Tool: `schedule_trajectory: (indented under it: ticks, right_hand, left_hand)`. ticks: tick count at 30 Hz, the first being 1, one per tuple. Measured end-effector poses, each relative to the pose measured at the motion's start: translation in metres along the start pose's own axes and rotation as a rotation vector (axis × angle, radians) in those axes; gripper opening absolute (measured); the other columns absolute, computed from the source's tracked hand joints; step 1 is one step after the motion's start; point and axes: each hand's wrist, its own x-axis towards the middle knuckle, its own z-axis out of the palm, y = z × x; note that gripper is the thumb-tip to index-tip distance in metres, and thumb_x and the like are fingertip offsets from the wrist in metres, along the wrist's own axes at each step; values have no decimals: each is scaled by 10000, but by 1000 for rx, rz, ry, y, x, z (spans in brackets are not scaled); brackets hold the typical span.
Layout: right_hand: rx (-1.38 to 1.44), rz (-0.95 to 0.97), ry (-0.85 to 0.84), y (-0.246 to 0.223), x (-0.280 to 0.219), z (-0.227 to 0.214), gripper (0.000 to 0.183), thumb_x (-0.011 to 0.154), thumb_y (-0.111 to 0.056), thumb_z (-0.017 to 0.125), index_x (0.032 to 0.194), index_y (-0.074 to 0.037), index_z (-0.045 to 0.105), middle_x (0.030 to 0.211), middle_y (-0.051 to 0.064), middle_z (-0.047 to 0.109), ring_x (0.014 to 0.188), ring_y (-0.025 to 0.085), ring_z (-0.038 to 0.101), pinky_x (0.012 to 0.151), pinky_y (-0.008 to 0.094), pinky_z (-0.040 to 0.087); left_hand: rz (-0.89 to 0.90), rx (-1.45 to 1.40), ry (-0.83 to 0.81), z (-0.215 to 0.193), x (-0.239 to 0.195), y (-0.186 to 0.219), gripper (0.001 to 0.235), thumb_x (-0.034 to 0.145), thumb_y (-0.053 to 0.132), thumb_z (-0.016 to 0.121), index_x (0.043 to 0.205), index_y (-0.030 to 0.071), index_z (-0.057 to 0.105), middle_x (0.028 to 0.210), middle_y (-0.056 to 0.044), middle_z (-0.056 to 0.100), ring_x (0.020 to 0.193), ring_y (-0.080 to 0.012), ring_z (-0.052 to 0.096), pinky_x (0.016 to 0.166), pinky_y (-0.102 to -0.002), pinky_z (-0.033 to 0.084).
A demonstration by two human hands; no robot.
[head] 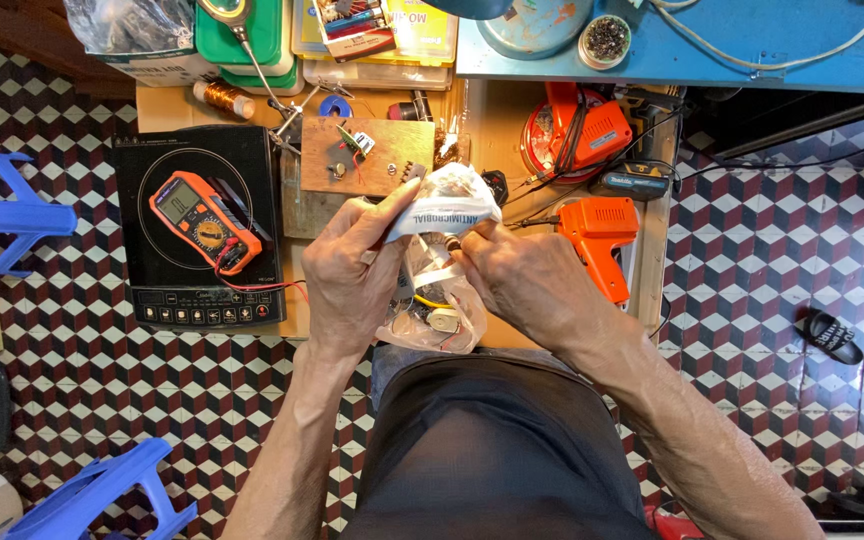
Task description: The person inspects a small circuit board with a magnifying glass, then sorts through various electronic components in plastic bags on a cluttered workbench. They handle capacitors, resistors, and other parts, examining them closely before placing them back into the bags.
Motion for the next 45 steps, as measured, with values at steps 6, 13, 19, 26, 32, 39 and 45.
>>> schedule_trajectory:
  ticks: [6, 13, 19, 26, 32, 39, 45]
  right_hand:
    - [-44, 58, -22, -1, -3, 9, 155, 968, -182, 629, 933, -32, 624, 722, 154, 678, 524, 276, 686, 446, 410, 538]
    - [7, 191, 159, 11, -4, 44, 116, 860, -160, 690, 792, -66, 683, 723, 182, 703, 578, 333, 691, 544, 472, 554]
    - [123, 339, 66, 44, -13, 92, 104, 800, -159, 706, 836, -61, 712, 738, 196, 712, 660, 408, 687, 581, 519, 545]
    - [221, 250, 188, 77, -83, 136, 231, 829, -67, 652, 1057, -30, 648, 869, 192, 702, 770, 408, 690, 619, 503, 553]
    - [31, 486, -82, 78, -98, 138, 190, 928, -217, 704, 1072, -94, 685, 959, 136, 747, 774, 323, 733, 687, 412, 588]
    - [293, 293, 434, 64, -98, 121, 259, 976, -164, 736, 1200, -38, 702, 1179, 108, 714, 892, 243, 732, 715, 336, 582]
    - [1480, 891, 392, 75, -87, 113, 226, 1030, -181, 699, 1120, 26, 707, 874, 140, 602, 484, 38, 450, 401, 198, 318]
  left_hand:
    - [10, -42, -1, 12, -9, 1, 432, 925, 18, 762, 1333, 145, 704, 884, -52, 675, 744, -103, 664, 651, -283, 552]
    - [-23, 23, 30, 47, -15, 4, 383, 935, 56, 733, 1312, 118, 709, 860, -75, 675, 701, -153, 662, 616, -324, 530]
    - [-54, -105, 41, 78, -31, 9, 327, 938, 55, 678, 1262, 87, 715, 986, -117, 739, 834, -207, 744, 729, -337, 585]
    - [-116, -284, -40, 127, -61, 5, 268, 927, 86, 682, 1186, 80, 750, 1054, -173, 752, 936, -313, 748, 827, -383, 588]
    - [-287, -112, -184, 160, -68, -29, 292, 912, 129, 637, 1178, 115, 756, 896, -193, 707, 790, -359, 710, 720, -455, 570]
    - [-300, -59, -135, 186, -64, -90, 322, 923, 156, 562, 1179, 74, 739, 931, -234, 713, 820, -408, 696, 728, -500, 555]
    - [-522, -270, -344, 194, -58, -132, 371, 944, 272, 552, 1219, 95, 726, 785, -199, 721, 734, -308, 735, 696, -430, 549]
